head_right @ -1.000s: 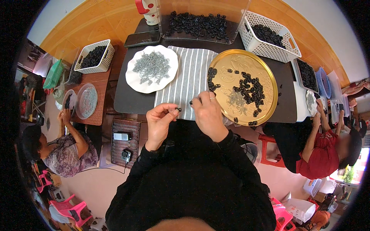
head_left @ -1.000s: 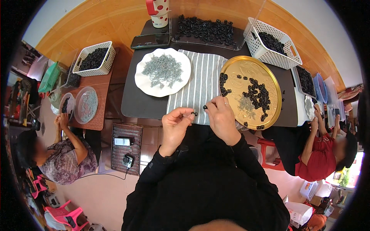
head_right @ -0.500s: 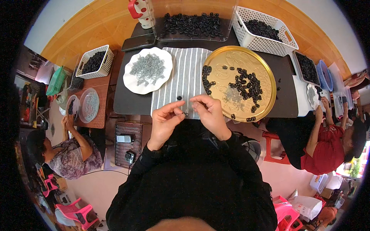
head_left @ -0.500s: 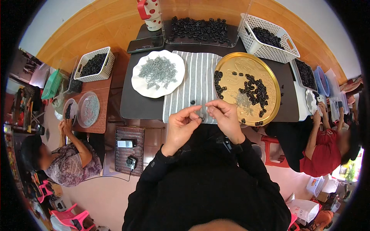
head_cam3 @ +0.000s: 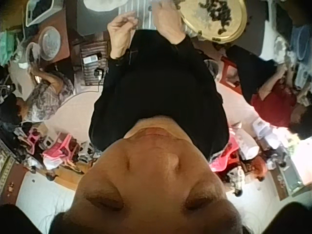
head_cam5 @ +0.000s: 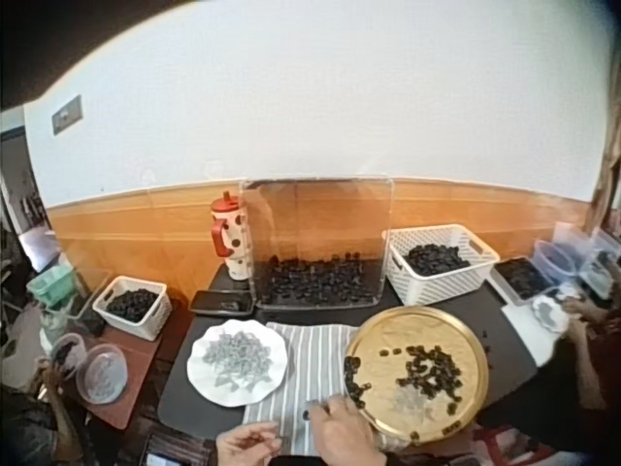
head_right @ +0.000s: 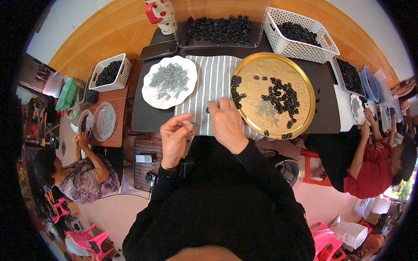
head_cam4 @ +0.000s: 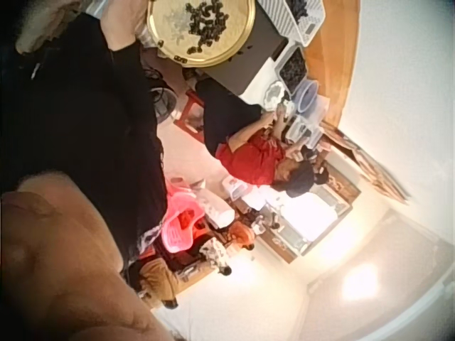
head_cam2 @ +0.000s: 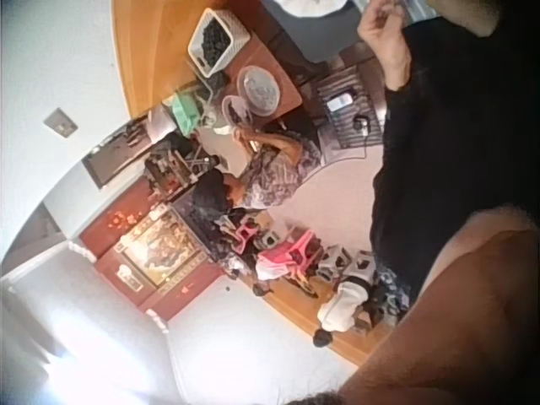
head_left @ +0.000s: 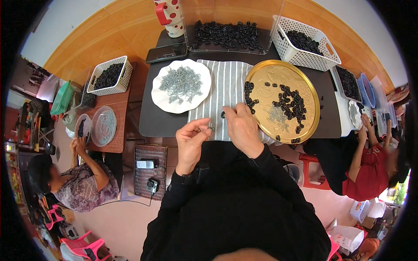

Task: The person sits at a table and assembles small black plastic components by hand. They pick up a black piece from a gold tray and a silver pin from a white plate, then insert the pin into the black piece. The assembled units are placed back onto the tray. The process is repeated continuously throughout the clip.

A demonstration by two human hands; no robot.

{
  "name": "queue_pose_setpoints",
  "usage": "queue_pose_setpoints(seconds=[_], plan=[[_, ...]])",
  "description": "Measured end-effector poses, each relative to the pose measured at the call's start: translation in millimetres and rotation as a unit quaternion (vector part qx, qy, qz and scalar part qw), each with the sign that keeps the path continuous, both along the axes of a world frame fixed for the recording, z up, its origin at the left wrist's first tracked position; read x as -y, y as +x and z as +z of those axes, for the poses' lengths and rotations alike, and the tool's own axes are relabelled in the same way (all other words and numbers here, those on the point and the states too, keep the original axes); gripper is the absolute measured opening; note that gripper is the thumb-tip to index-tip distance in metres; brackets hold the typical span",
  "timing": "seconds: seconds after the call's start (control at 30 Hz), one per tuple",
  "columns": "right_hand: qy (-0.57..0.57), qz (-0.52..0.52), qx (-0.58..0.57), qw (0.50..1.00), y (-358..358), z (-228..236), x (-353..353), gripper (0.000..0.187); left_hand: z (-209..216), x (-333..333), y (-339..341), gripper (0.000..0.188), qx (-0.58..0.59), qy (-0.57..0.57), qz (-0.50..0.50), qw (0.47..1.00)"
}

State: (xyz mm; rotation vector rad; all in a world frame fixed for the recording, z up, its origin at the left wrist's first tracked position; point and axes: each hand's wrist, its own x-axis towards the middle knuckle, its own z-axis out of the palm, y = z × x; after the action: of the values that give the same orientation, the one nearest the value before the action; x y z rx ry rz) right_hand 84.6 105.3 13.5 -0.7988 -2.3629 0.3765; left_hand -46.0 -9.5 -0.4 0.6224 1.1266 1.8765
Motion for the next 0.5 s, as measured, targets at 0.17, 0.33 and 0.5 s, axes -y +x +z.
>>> queue_pose_setpoints(seconds=[0.17, 0.33, 0.5], plan=[[0.016, 0.014, 0.031, 0.999, -5, -1, -2, 0.018, -4, 2, -2, 0.028, 0.000, -0.006, -0.008, 1.000], [-0.255, 0.058, -0.138, 0.955, 8, -11, -3, 0.012, -5, 2, 3, 0.032, -0.016, -0.006, -0.024, 1.000], [-0.501, 0.075, -0.276, 0.817, 23, -1, 2, 0.009, 5, -3, 19, 0.036, -0.050, -0.004, -0.059, 0.997]])
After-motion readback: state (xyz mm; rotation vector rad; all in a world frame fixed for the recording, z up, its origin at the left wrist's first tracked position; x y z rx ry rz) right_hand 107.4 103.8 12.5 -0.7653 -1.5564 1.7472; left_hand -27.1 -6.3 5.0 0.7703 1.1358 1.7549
